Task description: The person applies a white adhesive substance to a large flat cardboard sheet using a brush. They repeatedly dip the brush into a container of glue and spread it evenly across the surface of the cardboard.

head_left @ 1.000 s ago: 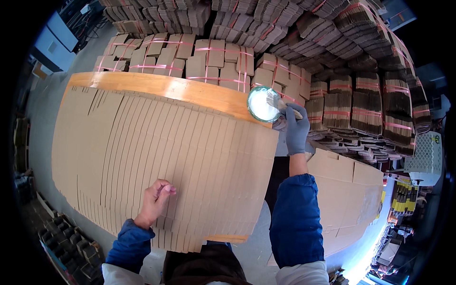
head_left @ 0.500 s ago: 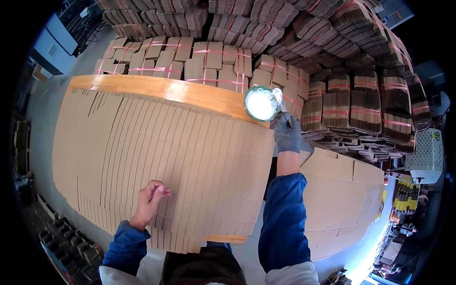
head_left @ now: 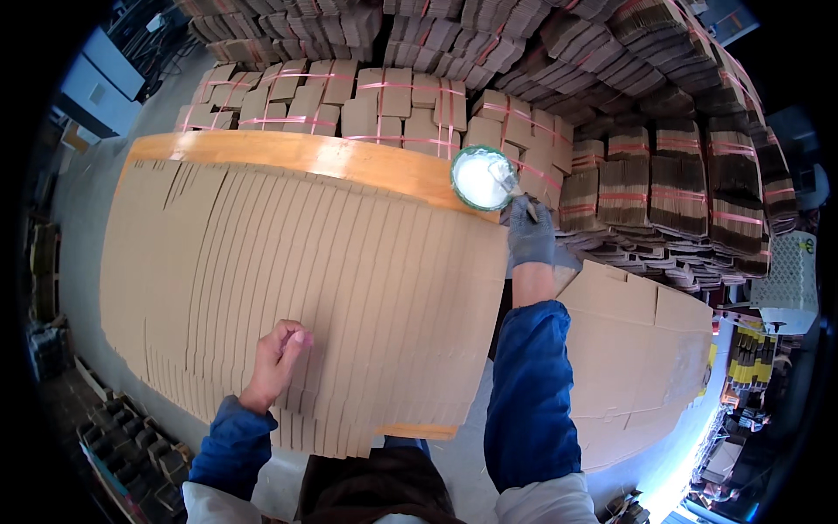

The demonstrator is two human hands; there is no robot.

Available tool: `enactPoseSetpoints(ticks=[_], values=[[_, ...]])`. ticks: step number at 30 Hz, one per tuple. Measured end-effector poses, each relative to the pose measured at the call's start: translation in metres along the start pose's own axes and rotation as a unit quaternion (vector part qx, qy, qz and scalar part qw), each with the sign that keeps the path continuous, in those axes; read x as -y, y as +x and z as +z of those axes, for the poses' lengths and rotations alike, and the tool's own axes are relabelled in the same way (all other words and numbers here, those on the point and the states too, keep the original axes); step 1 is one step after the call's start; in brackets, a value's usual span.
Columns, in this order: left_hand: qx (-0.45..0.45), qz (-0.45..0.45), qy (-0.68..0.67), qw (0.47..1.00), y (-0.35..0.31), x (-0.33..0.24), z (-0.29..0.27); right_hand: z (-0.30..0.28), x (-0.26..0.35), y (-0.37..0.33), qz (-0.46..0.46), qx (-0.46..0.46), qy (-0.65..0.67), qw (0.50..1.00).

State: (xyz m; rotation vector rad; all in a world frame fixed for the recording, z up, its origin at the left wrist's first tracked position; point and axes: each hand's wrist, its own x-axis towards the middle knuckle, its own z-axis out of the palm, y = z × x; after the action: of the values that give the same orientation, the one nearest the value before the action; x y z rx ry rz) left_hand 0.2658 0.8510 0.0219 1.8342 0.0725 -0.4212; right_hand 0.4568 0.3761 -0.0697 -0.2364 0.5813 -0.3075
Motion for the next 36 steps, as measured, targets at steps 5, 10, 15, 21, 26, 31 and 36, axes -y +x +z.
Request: enactPoseSetpoints(ticks=[5, 10, 15, 21, 26, 31, 36], values=[[-0.004, 0.186, 0.312, 0.931, 0.018, -0.011, -0.007, -0.027, 0.024, 0.019, 0.005, 0.111, -0.007, 0.994], [0.028, 0.203, 0.517, 0.831, 0.028, 0.009, -0.034, -0.014, 0.030, -0.010, 0.009, 0.266, 0.022, 0.964], [0.053, 0.192, 0.569, 0.798, 0.031, 0.006, -0.060, 0.004, 0.038, -0.142, 0.012, 0.087, -0.103, 0.991], [0.081, 0.220, 0.579, 0.781, 0.033, 0.034, -0.072, -0.051, -0.040, -0.247, 0.068, 0.055, -0.157, 0.984], [0.064, 0.245, 0.576, 0.778, 0.038, 0.043, -0.068, -0.067, -0.105, -0.290, -0.058, 0.079, -0.489, 0.867], [0.055, 0.242, 0.572, 0.782, 0.036, 0.054, -0.071, -0.038, -0.150, -0.295, 0.039, -0.010, -0.351, 0.936], [0.052, 0.234, 0.576, 0.781, 0.036, 0.049, -0.069, -0.066, -0.101, -0.268, -0.181, 0.076, -0.659, 0.726]])
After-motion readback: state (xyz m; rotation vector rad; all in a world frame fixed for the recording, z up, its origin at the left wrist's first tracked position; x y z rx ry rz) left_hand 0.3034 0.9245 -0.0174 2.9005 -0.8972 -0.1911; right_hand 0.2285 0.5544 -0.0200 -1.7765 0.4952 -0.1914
